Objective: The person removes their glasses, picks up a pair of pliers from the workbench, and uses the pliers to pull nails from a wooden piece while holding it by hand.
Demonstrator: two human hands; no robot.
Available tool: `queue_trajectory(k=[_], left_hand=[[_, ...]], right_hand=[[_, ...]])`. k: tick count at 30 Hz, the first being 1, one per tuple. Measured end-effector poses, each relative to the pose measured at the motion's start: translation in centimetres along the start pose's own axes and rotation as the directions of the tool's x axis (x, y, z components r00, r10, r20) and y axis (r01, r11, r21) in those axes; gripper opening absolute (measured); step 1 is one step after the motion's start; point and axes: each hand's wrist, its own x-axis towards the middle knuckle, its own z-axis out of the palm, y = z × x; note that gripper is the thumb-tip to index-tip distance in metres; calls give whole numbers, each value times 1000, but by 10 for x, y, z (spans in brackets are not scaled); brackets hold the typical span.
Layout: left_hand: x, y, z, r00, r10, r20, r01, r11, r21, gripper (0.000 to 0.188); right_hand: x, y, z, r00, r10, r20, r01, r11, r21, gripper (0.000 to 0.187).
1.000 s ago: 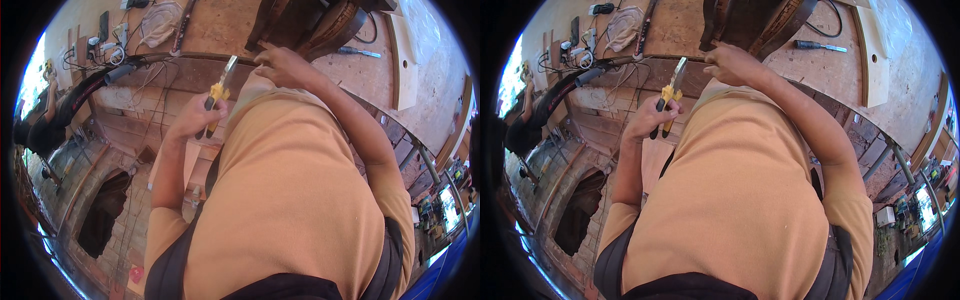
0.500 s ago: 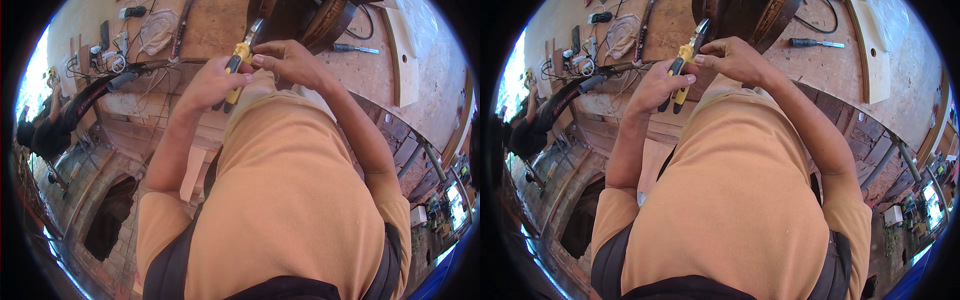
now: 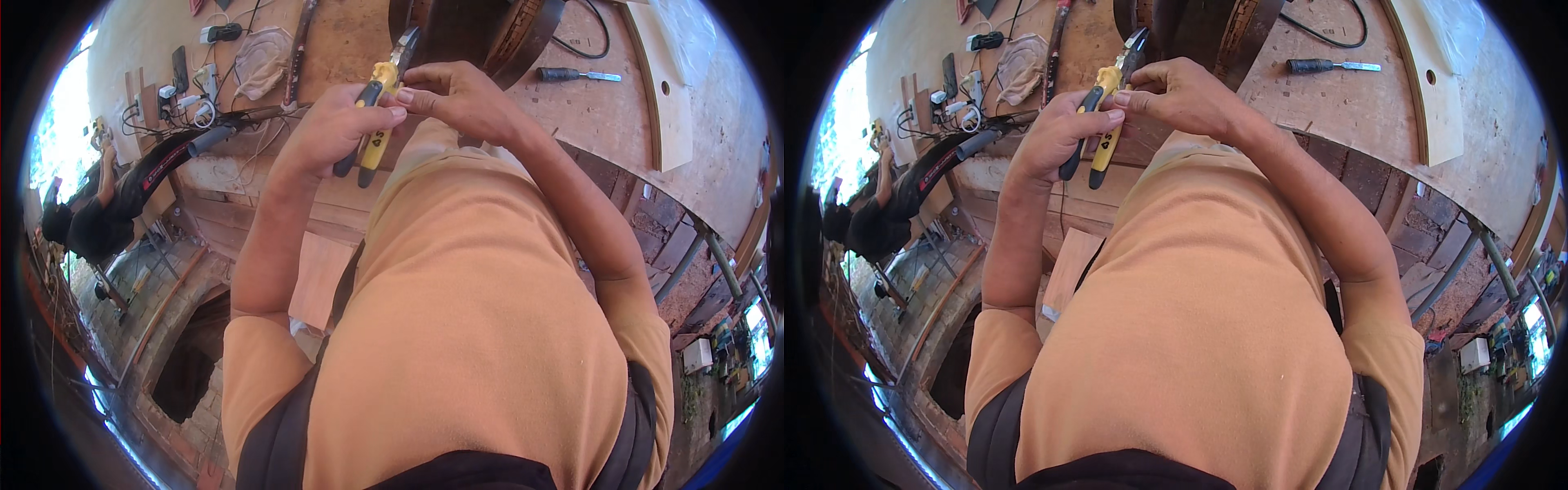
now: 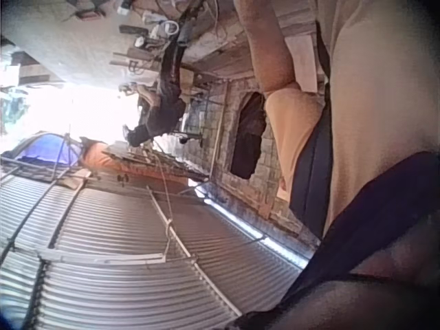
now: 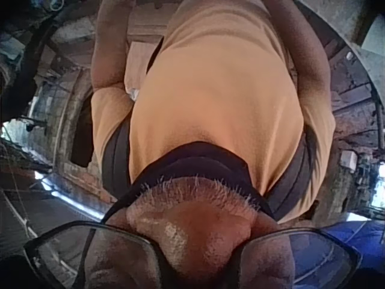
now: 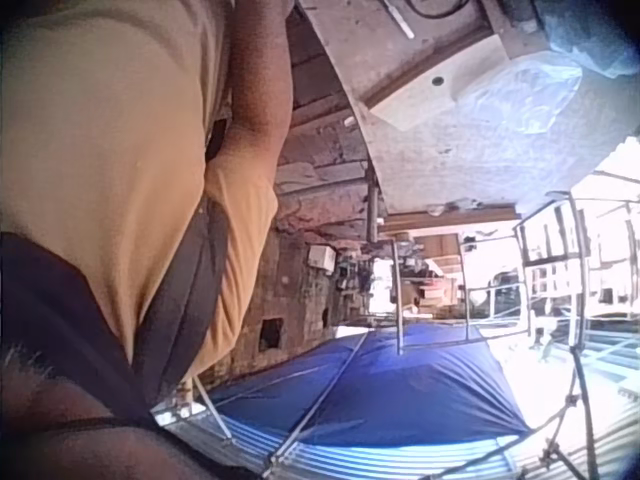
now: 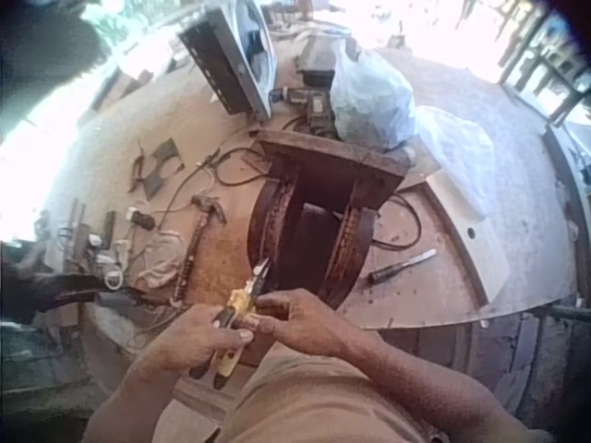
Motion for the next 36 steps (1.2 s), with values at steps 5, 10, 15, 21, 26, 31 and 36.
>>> queue_trajectory(k=[5, 10, 15, 21, 26, 31, 36], left_hand=[[3, -5, 3, 999, -32, 2, 32, 998, -49, 31], [6, -15, 13, 993, 49, -108, -45, 998, 42, 26], [5, -10, 14, 993, 53, -110, -39, 991, 126, 28], [-18, -23, 22, 983, -70, -172, 21, 963, -270, 33], [-24, -9, 30, 965, -234, -120, 158, 880, -447, 27], [-18, -6, 25, 977, -177, -122, 154, 972, -177, 25], [-15, -12, 25, 979, -174, -109, 161, 979, -122, 24]], right_hand=[[0, -5, -2, 1000, -6, 17, 5, 999, 48, 48], [2, -16, 1, 982, 184, -51, -182, 983, 33, 56], [23, -11, 16, 938, 328, -115, -323, 945, 61, 58], [24, -9, 31, 908, 355, -221, -323, 932, 166, 56], [21, -10, 32, 906, 355, -229, -313, 928, 200, 55], [24, -8, 30, 903, 375, -211, -342, 923, 176, 57], [16, -11, 38, 915, 386, -116, -321, 872, 369, 59]])
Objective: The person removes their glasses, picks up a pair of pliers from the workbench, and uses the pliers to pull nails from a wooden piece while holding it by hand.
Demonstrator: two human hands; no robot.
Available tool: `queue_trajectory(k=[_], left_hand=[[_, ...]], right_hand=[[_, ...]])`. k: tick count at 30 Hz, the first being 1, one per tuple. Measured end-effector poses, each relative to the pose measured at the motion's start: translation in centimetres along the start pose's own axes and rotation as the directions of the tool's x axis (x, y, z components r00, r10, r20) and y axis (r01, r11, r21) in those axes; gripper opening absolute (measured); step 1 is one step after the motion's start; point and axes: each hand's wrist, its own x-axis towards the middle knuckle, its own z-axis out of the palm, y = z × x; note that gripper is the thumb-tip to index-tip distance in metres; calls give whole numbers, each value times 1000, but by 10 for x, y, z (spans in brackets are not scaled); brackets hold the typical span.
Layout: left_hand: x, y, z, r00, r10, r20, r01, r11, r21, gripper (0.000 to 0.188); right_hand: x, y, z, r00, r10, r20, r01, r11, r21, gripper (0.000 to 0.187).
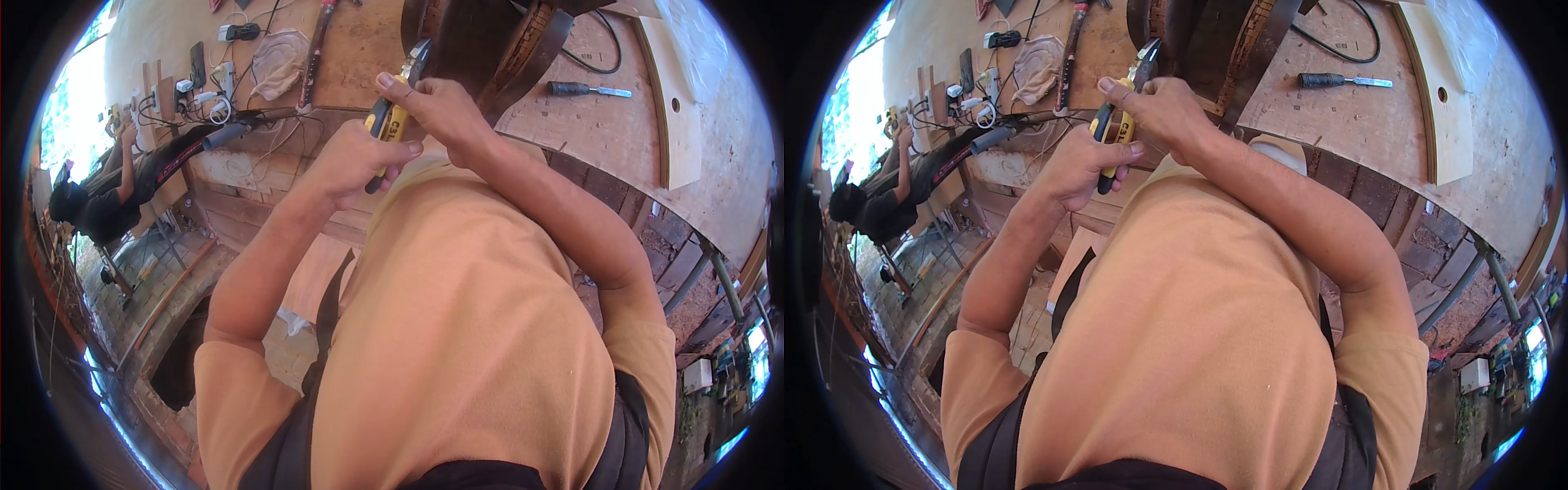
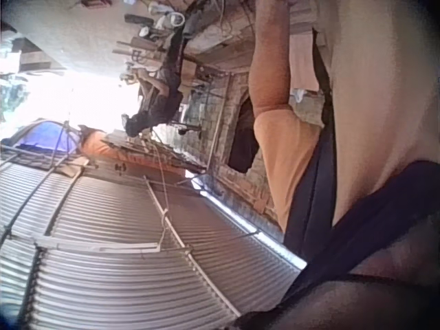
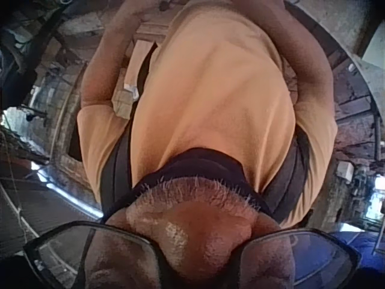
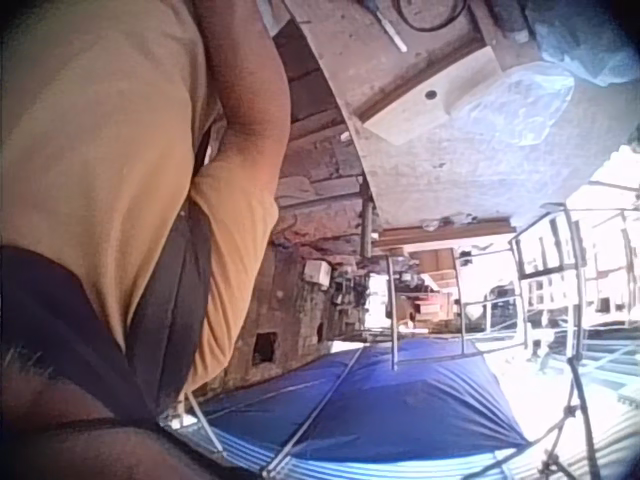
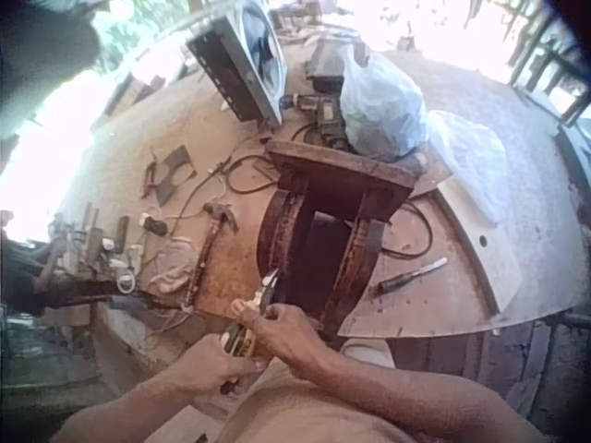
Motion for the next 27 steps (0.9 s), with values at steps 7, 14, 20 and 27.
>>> queue_trajectory(k=[7, 14, 20, 27], left_hand=[[24, -37, -1, 999, 16, -28, -12, 991, 131, 31], [54, -77, 17, 932, 321, -167, -294, 941, 167, 30], [99, -109, 20, 821, 540, -185, -500, 837, 221, 18], [129, -122, 19, 675, 716, -178, -681, 698, 222, 22]], right_hand=[[-3, 2, 12, 941, 315, 123, -325, 943, 70, 57], [15, 27, 10, 983, 154, -101, -163, 983, -84, 45], [27, 40, 1, 984, -62, -165, 20, 969, -245, 45], [40, 43, -12, 994, -33, -103, -23, 867, -497, 51]])
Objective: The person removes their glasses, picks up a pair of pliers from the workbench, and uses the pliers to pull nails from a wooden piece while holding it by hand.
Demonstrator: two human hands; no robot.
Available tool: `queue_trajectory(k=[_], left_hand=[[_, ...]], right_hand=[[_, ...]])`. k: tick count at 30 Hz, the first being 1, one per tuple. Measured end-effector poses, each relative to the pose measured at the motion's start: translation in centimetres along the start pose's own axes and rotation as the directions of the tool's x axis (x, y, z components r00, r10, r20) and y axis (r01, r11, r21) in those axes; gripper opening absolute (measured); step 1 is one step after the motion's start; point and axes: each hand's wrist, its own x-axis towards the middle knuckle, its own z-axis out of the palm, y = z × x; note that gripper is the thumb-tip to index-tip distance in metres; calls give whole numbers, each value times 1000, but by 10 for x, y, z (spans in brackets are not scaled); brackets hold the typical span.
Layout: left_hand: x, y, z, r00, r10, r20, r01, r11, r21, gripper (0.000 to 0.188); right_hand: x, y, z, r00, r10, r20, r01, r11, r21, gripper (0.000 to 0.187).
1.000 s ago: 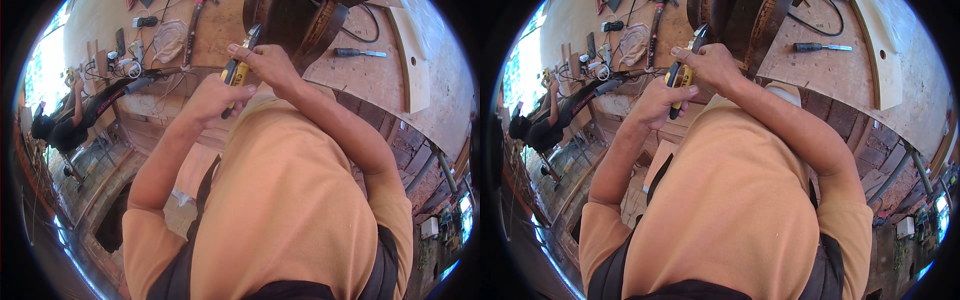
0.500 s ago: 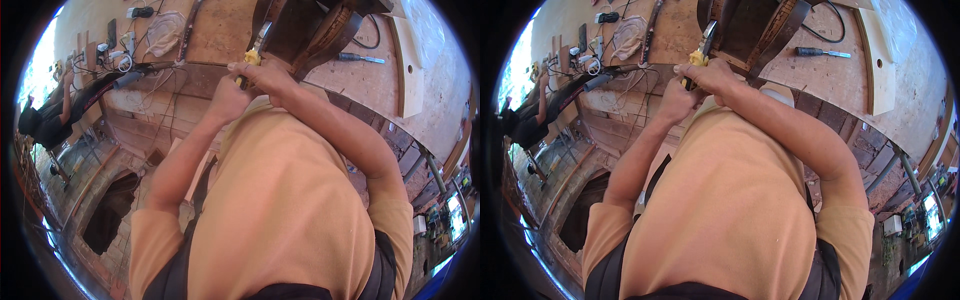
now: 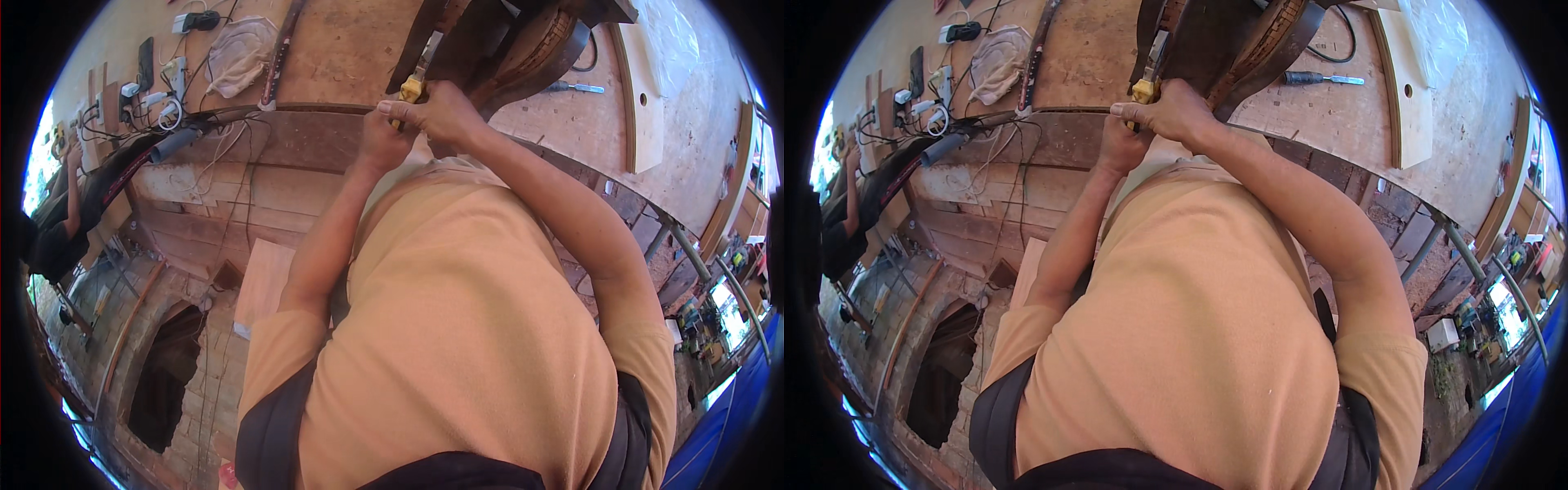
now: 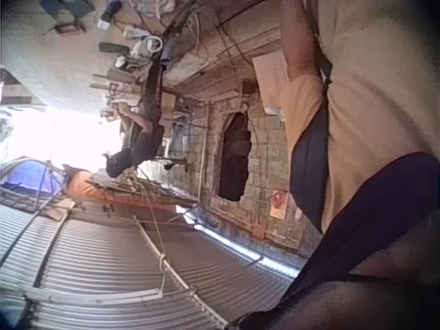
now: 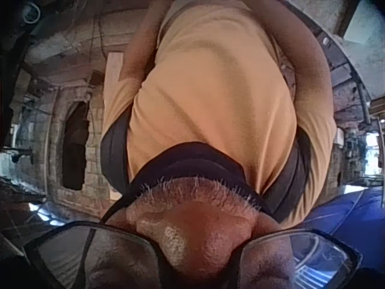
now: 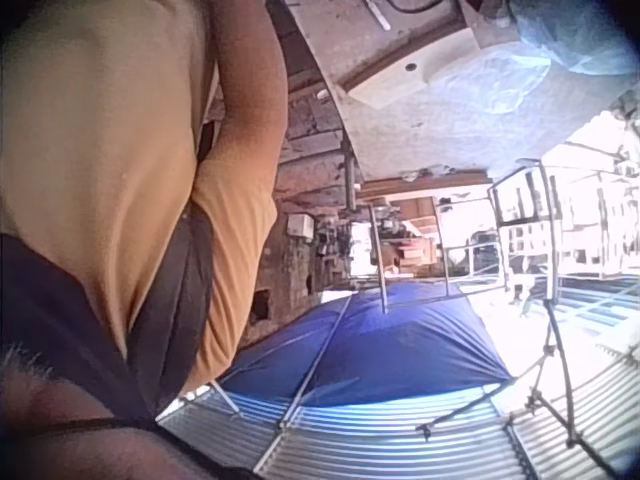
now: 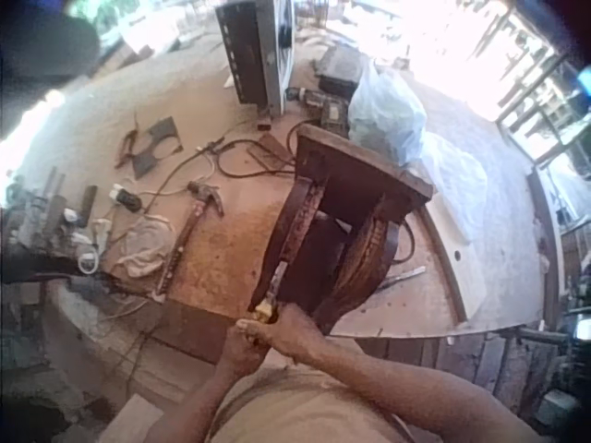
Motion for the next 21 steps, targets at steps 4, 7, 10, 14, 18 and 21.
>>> queue_trajectory(k=[4, 7, 10, 14, 18, 21], left_hand=[[1, -1, -4, 999, 28, 40, -27, 1000, -16, 26], [3, -7, -2, 996, 49, 72, -42, 994, -102, 26], [7, -18, 0, 995, 56, 83, -45, 990, -135, 25], [4, -23, 6, 996, 58, 74, -51, 994, -102, 22], [1, -14, 11, 994, 104, -10, -104, 995, 10, 20], [1, -2, 8, 996, 68, -52, -63, 994, 93, 25]], right_hand=[[-5, -6, -4, 998, -55, -33, 50, 991, -127, 57], [-1, 8, -1, 988, -104, -110, 92, 990, -108, 61], [2, 10, -1, 982, -73, -176, 33, 975, -218, 64], [-1, 15, 1, 978, -93, -187, 46, 970, -239, 66], [3, 21, -3, 972, -175, -158, 156, 979, -129, 73], [-2, 13, -10, 981, -175, -86, 162, 976, -143, 67]])
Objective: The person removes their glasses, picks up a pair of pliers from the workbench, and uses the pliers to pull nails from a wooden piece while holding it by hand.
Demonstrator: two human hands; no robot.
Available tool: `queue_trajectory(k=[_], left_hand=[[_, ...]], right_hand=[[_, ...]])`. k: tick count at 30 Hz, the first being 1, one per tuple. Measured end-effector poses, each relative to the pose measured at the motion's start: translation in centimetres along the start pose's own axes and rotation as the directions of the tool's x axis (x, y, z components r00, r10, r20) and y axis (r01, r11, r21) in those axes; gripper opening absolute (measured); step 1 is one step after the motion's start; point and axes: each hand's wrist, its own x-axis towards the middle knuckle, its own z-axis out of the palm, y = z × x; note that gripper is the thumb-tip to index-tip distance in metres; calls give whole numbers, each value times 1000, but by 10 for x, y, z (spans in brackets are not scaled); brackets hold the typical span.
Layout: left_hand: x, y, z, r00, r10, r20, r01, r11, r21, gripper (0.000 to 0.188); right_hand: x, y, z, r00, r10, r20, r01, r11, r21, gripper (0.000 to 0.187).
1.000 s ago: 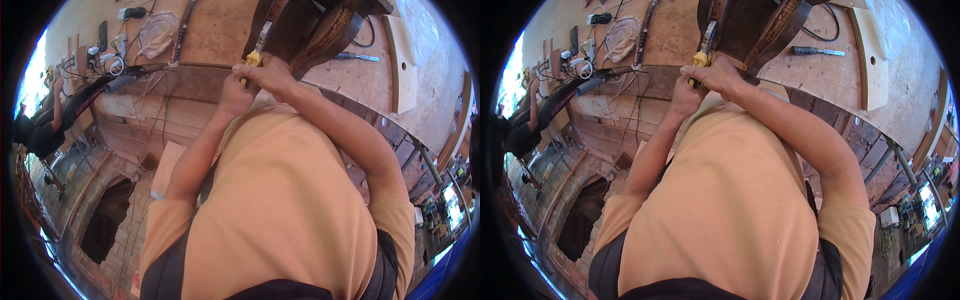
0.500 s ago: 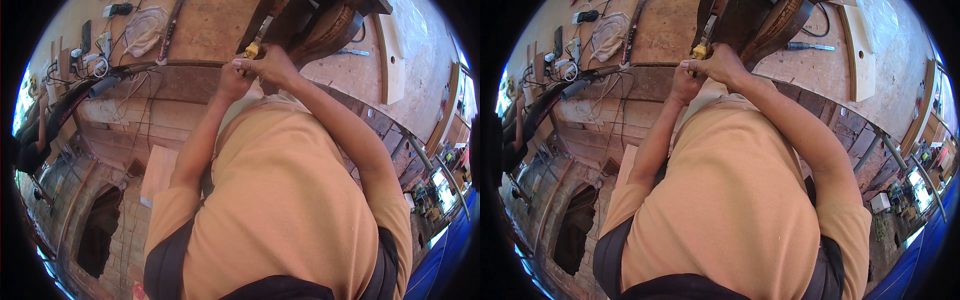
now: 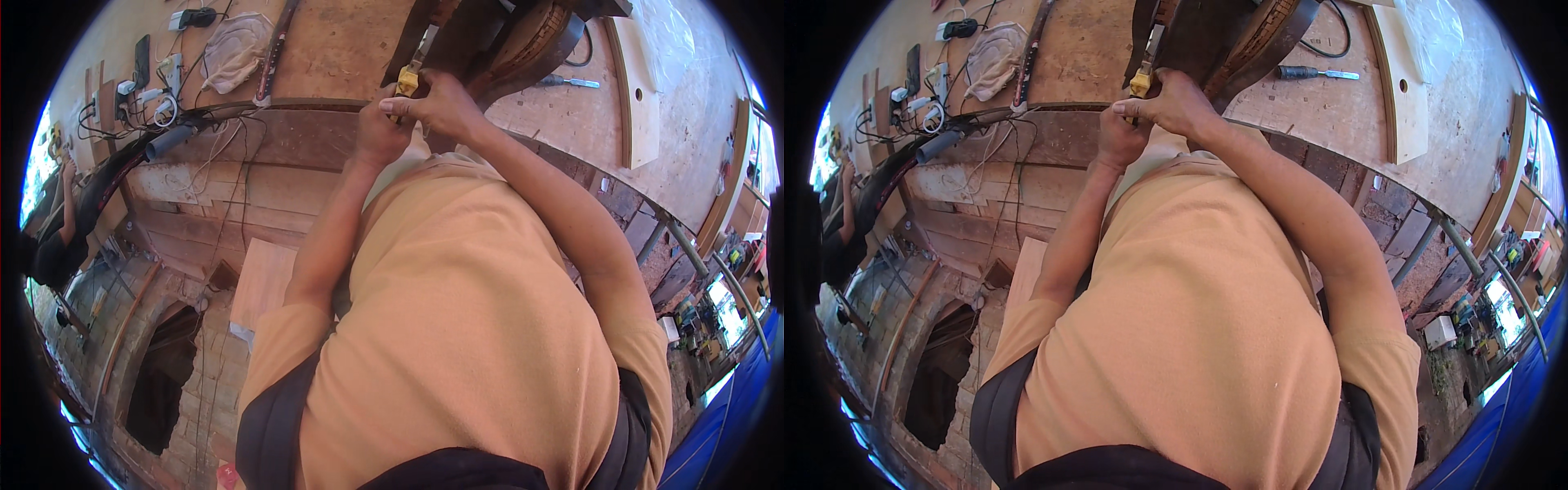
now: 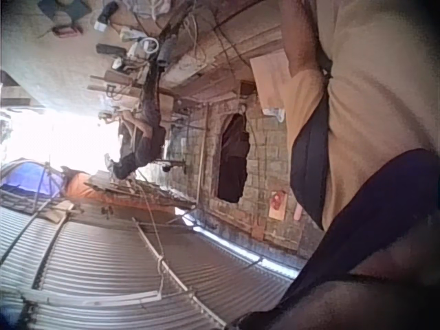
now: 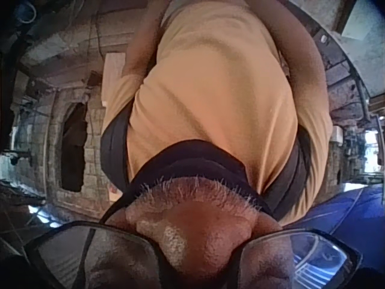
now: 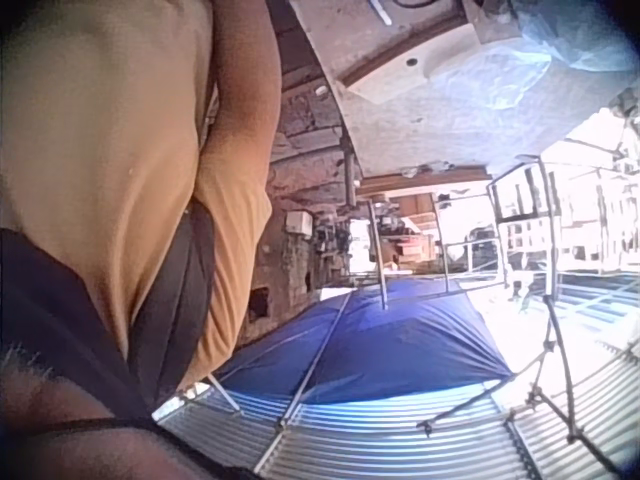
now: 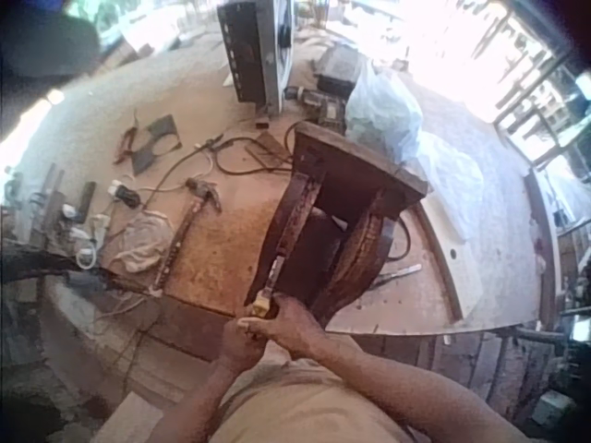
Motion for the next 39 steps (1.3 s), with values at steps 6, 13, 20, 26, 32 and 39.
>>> queue_trajectory(k=[6, 13, 20, 26, 32, 39], left_hand=[[-13, 25, -14, 994, -86, -65, 91, 992, 86, 30], [-17, 40, -22, 976, -211, 46, 209, 977, 41, 24], [-21, 58, -37, 927, -341, 153, 350, 936, -37, 23], [-19, 63, -56, 705, -294, 646, 707, 211, -675, 38], [-119, 48, -68, 951, -246, 189, 148, 895, 421, 41], [-213, -30, -85, 329, -912, -243, 920, 368, -137, 21]], right_hand=[[-15, -80, -77, 958, -285, 36, 264, 825, -499, 52], [45, -187, -177, 768, -636, -77, 542, 709, -452, 55], [85, -158, -155, 756, -645, -115, 219, 415, -883, 51], [84, -162, -154, 785, -604, -137, 202, 459, -865, 44], [88, -165, -161, 779, -614, -124, 231, 465, -855, 45], [78, -166, -154, 774, -623, -111, 201, 408, -891, 53]])
